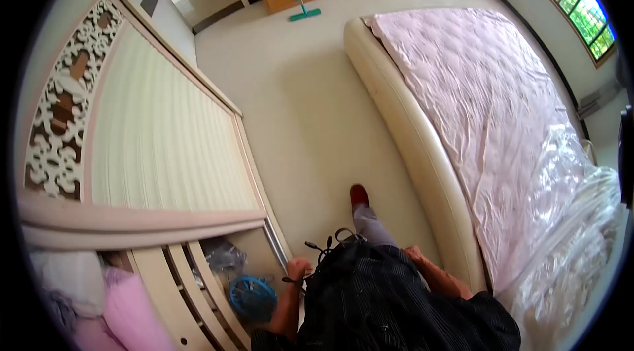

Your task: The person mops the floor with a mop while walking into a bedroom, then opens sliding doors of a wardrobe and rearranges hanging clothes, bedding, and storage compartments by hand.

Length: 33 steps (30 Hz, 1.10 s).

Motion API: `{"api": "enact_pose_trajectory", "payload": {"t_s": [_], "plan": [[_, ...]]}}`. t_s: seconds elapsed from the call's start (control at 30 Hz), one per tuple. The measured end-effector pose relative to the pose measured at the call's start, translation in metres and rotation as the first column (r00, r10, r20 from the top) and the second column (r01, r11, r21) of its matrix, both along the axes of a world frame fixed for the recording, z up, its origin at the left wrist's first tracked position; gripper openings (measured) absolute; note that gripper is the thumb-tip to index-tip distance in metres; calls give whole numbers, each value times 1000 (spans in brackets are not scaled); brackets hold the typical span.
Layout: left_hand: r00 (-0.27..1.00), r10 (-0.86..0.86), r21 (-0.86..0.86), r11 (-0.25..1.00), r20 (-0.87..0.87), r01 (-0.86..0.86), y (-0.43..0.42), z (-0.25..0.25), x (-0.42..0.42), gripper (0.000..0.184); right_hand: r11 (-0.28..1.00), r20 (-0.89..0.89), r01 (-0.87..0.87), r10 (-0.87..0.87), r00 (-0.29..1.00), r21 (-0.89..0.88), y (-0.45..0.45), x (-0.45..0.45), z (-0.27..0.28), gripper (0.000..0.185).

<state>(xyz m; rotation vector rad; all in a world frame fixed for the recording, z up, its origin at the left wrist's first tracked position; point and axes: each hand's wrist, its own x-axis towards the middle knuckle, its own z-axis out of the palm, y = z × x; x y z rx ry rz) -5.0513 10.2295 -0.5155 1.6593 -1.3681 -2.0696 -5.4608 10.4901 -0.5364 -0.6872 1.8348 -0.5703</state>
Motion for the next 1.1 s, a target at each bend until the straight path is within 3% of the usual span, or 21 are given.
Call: {"api": "enact_pose_trajectory", "payload": {"t_s": [0.07,0.1,0.17,0.23,0.4,0.47,0.6,0.67,0.8,0.93,1.0,1.1], "plan": [[967,-219,-248,937,128,245,-16,-13,-16,21,957,43,194,-208,977,216,-72,-33,61,42],[964,-178,-197,956,195,217,-23,-9,-29,21,958,50,195,-210,976,209,-102,-55,63,42],[956,-63,-81,993,286,90,-43,-5,-58,19,936,-128,-12,61,990,351,-161,-96,64,35],[941,23,-21,1000,337,-16,-64,-1,-86,17,928,-27,140,-140,990,345,-212,-130,55,35],[911,149,16,986,386,-168,-127,-3,-134,14,940,-89,150,-129,988,305,-364,-177,63,35],[901,188,9,978,390,-208,-157,-10,-146,14,964,-106,34,-6,994,263,-425,-180,69,39],[891,228,-20,971,391,-240,-226,-27,-162,14,987,-163,-6,33,986,163,-525,-172,65,40],[889,234,-40,970,393,-238,-268,-35,-169,14,987,-313,-30,79,946,156,-564,-166,67,38],[885,255,-126,967,390,-223,-387,-39,-186,16,948,-343,-26,140,929,318,-622,-177,73,33],[890,348,-316,915,297,-252,-504,-35,-187,19,930,-386,42,110,916,365,-665,-192,71,31],[903,381,-430,862,199,-269,-557,-34,-184,21,935,-361,180,-61,931,305,-685,-196,70,30],[918,370,-487,834,143,-260,-625,-31,-195,23,935,-288,221,-138,947,276,-719,-210,73,33]]}}
